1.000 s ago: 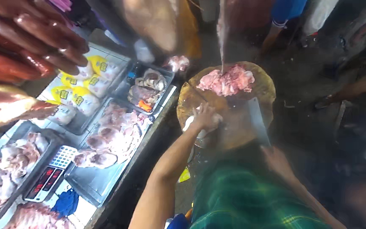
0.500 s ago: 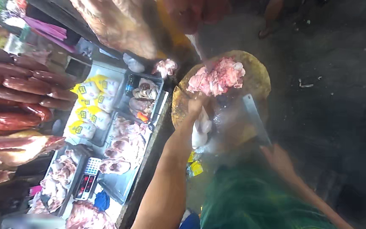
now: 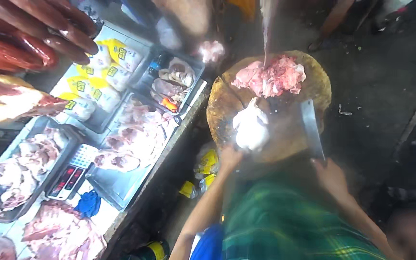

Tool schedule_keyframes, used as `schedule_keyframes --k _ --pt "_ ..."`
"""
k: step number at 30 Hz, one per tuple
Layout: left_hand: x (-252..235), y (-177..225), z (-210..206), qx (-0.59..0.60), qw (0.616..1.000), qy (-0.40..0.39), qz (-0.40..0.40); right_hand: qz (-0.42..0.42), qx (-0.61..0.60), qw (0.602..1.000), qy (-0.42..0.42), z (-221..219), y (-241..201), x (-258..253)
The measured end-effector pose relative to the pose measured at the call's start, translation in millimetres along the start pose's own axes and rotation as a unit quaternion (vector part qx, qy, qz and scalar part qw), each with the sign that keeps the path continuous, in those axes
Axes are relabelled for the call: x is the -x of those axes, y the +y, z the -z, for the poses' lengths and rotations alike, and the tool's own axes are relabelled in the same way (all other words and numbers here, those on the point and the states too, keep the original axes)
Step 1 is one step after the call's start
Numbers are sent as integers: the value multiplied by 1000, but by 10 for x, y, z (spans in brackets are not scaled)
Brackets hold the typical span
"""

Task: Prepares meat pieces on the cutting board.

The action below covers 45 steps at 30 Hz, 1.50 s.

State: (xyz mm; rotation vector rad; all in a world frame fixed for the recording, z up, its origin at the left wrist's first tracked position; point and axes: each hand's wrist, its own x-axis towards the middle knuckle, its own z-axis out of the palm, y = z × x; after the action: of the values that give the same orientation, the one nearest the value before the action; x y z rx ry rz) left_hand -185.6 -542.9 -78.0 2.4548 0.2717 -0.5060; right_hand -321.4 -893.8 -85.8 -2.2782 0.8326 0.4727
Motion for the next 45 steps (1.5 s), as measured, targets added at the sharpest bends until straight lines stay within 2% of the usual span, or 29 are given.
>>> schedule_keyframes --k 3,6,8,10,11,12,14,15,16,17,19,20,22,24,26,29,31,33,36,40,42,44,45 --pt "99 210 -256 -47 998 -4 45 62 133 989 35 201 -306 36" --pt "24 309 -353 -2 997 -21 80 141 229 963 8 461 -789 -110" --pt "-49 274 -445 99 992 -27 76 181 237 954 -27 533 -1020 -329" --pt "-76 266 -492 272 957 -48 87 213 221 950 -53 524 -1151 -491" --pt "-85 278 -492 379 918 -68 93 221 212 950 -63 521 -1211 -513" --pt "-90 288 -496 491 861 -94 97 224 205 950 -72 518 -1263 -507" --pt "-60 291 -516 686 699 -180 98 222 190 952 -87 482 -1291 -458" --pt "-55 273 -553 745 625 -215 92 218 181 954 -97 461 -1275 -438" --pt "-60 256 -600 773 584 -233 86 211 168 957 -108 447 -1252 -422" --pt "-63 252 -645 781 571 -238 80 201 146 961 -121 440 -1220 -403" --pt "-32 256 -646 775 577 -240 92 157 96 972 -147 454 -1165 -338" --pt "-22 253 -579 755 602 -239 102 134 68 976 -156 471 -1161 -302" --pt "-14 218 -367 667 701 -221 123 112 36 979 -164 504 -1207 -320" --pt "18 118 -161 563 793 -188 137 139 39 977 -159 433 -1257 -494" --pt "48 74 27 492 839 -166 162 184 68 968 -157 304 -1343 -749" --pt "175 119 358 449 850 -192 196 218 142 954 -149 97 -1369 -997" --pt "305 41 717 399 872 -209 194 226 183 949 -119 -1 -1245 -959" --pt "410 37 992 340 899 -186 202 233 212 944 -96 -22 -1124 -863" --pt "508 143 1015 282 922 -164 209 217 198 949 -114 -36 -1173 -672" --pt "407 71 817 278 925 -156 205 176 104 964 -169 -28 -1318 -286" --pt "346 2 780 299 919 -161 199 201 33 971 -129 9 -1445 -59" --pt "318 -81 774 322 910 -168 199 297 -38 954 -16 40 -1624 132" --pt "300 -124 777 329 906 -174 200 351 -75 932 54 35 -1734 190"
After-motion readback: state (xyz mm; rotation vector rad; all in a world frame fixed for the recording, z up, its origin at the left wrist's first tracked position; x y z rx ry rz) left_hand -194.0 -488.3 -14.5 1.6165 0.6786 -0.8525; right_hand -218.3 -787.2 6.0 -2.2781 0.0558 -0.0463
